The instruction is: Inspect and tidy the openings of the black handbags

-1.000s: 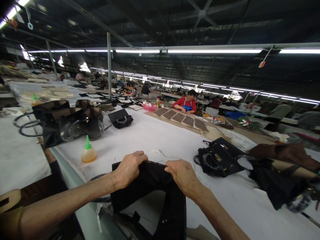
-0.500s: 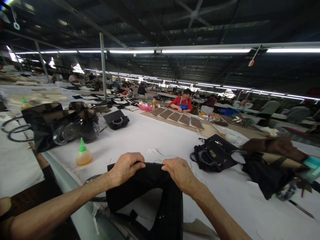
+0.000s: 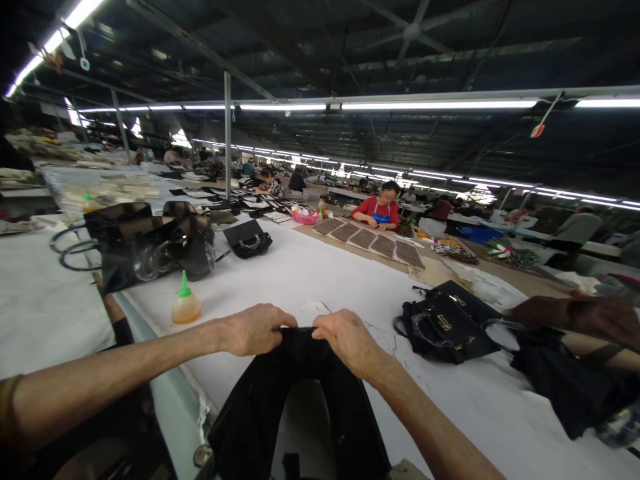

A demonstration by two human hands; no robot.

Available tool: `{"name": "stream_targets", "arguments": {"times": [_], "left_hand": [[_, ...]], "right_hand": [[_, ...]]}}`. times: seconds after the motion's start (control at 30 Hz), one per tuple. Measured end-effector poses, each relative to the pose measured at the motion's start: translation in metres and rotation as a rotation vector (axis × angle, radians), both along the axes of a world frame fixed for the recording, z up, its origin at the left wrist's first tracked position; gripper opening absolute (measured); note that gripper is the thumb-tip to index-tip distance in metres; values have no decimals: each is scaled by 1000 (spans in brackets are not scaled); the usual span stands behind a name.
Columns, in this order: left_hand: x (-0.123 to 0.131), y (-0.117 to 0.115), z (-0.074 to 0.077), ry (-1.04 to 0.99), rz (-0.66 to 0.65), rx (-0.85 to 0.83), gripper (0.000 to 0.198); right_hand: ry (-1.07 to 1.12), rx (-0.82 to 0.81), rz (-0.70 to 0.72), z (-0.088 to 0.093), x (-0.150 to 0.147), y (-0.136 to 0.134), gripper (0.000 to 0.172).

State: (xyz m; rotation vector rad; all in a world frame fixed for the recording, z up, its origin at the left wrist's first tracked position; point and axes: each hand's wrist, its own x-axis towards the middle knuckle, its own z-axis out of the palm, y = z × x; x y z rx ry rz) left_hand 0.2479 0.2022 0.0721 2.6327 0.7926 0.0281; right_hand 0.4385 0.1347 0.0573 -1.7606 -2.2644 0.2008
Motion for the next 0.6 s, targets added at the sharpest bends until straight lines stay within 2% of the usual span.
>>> {"name": "stream_targets", "arguments": {"times": [0.13, 0.27, 0.33, 0.47, 0.6], "left_hand": [[-6, 5, -20, -148, -96, 51, 31], [-6, 5, -26, -183, -134, -34, 34], [-4, 5, -26, -200, -127, -48, 31], [4, 8, -28, -176, -35, 13, 12], [11, 13, -28, -158, 2, 27, 20]], "right_hand": [[3, 3, 24, -9, -5, -1, 35], [-9, -4, 23, -6, -6, -4, 35], [-5, -5, 16, -5, -6, -4, 35], [10, -4, 28, -5, -6, -3, 37], [13, -9, 13, -6, -6, -1, 38]]}}
